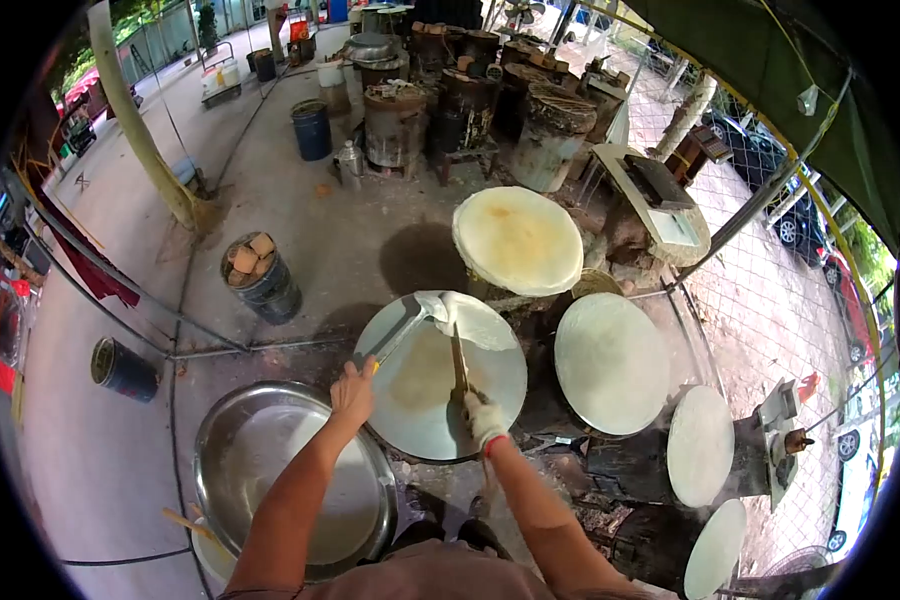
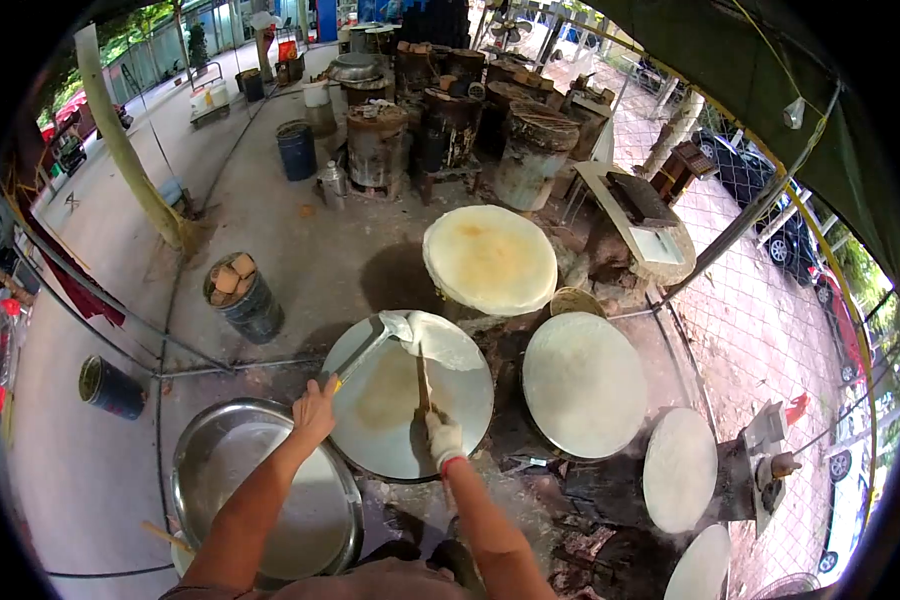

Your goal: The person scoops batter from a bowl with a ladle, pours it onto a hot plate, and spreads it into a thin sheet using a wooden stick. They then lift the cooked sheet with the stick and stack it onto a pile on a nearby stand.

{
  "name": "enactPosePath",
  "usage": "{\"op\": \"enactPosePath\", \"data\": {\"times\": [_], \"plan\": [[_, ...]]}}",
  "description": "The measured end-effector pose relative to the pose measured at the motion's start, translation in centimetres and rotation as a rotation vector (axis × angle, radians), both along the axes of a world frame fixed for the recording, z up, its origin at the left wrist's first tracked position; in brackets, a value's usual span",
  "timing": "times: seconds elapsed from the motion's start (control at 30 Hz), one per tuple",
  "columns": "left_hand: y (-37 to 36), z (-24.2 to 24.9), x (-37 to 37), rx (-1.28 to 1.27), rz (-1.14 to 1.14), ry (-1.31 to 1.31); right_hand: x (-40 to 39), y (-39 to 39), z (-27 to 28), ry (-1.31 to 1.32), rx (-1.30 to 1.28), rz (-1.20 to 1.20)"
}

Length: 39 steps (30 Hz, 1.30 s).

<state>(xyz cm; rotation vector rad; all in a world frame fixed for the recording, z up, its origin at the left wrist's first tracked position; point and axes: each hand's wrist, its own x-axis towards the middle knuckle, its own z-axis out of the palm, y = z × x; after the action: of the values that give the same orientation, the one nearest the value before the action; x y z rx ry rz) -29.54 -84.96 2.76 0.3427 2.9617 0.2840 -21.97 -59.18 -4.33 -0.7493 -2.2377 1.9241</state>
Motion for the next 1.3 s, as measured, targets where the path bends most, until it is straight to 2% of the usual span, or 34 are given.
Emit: {"op": "enactPosePath", "data": {"times": [0.07,0.1,0.13,0.2,0.27,0.3,0.33,0.4,0.43,0.47,0.53,0.57,0.6,0.67,0.77,0.8,0.87,0.93,0.97,1.0,1.07,1.1,1.13,1.2,1.23,1.27,1.3], "plan": [[-1.3,-0.6,0.2,-0.025,0.018,0.036,-0.2,0.8,5.1,-0.263,-0.317,-0.033],[-1.9,-0.7,0.1,-0.042,0.040,0.076,0.1,1.6,3.0,-0.121,-0.299,-0.053],[-2.4,-0.3,0.0,-0.038,0.043,0.082,0.7,1.6,3.3,-0.076,-0.376,-0.155],[-3.5,0.8,0.8,-0.037,0.005,0.108,0.7,0.8,-1.5,0.076,-0.432,-0.298],[-4.1,1.4,1.4,-0.036,-0.015,0.121,-0.5,-0.4,-2.6,-0.034,-0.062,-0.098],[-4.4,1.6,1.7,-0.036,-0.034,0.135,-0.9,-1.0,0.6,-0.100,-0.148,-0.009],[-5.0,1.4,2.1,-0.039,-0.031,0.132,-1.0,-0.6,1.6,-0.103,-0.151,-0.005],[-6.8,0.9,2.7,0.003,-0.034,0.225,-0.7,1.8,2.9,-0.184,-0.101,0.164],[-7.4,1.0,2.9,0.006,-0.031,0.226,-0.2,2.5,2.6,-0.141,-0.185,0.077],[-7.9,1.3,3.2,0.001,-0.027,0.225,-0.2,2.6,1.9,-0.140,-0.177,0.086],[-8.4,1.6,4.3,-0.008,-0.019,0.214,0.0,2.5,-1.4,0.099,-0.329,-0.181],[-8.1,1.8,4.6,0.003,-0.024,0.210,-0.6,2.4,-3.9,0.050,0.113,-0.039],[-8.0,2.0,4.7,0.016,-0.030,0.208,-1.1,0.0,1.3,-0.234,0.052,0.043],[-8.1,1.9,5.1,0.005,-0.025,0.197,-2.5,-0.2,-0.1,-0.226,0.022,0.192],[-9.3,1.3,6.4,0.006,-0.008,0.170,-0.8,1.4,6.8,-0.239,-0.123,0.244],[-9.6,1.1,6.7,0.015,0.010,0.155,-0.9,2.9,2.6,-0.100,-0.051,0.172],[-9.4,1.8,7.7,0.024,0.026,0.148,-1.9,3.1,-0.4,-0.039,-0.231,0.013],[-9.3,2.1,8.1,0.030,0.042,0.151,-3.2,1.0,0.6,-0.122,0.190,0.226],[-9.5,2.0,8.5,0.045,0.050,0.147,-3.6,0.2,2.1,-0.339,0.032,0.273],[-9.4,1.9,8.9,0.064,0.058,0.142,-3.0,0.3,2.9,-0.343,0.031,0.282],[-9.6,2.4,10.5,0.054,0.124,0.074,-1.8,1.8,3.6,-0.186,-0.046,0.432],[-10.5,1.6,11.5,0.017,0.174,0.042,-1.7,3.7,0.7,-0.121,0.044,0.441],[-10.6,1.7,12.0,-0.020,0.228,0.013,-1.7,4.7,2.9,-0.196,0.052,0.409],[-10.6,1.6,13.7,0.044,0.296,-0.036,-3.5,5.4,0.1,-0.046,-0.114,0.143],[-10.3,0.9,14.4,0.194,0.313,0.030,-3.9,4.0,2.4,-0.068,-0.240,0.139],[-10.0,0.3,14.8,0.342,0.328,0.100,-4.4,3.8,2.2,-0.111,0.052,0.391],[-9.6,-0.2,15.0,0.335,0.336,0.100,-4.7,2.8,2.6,-0.197,0.039,0.443]]}}
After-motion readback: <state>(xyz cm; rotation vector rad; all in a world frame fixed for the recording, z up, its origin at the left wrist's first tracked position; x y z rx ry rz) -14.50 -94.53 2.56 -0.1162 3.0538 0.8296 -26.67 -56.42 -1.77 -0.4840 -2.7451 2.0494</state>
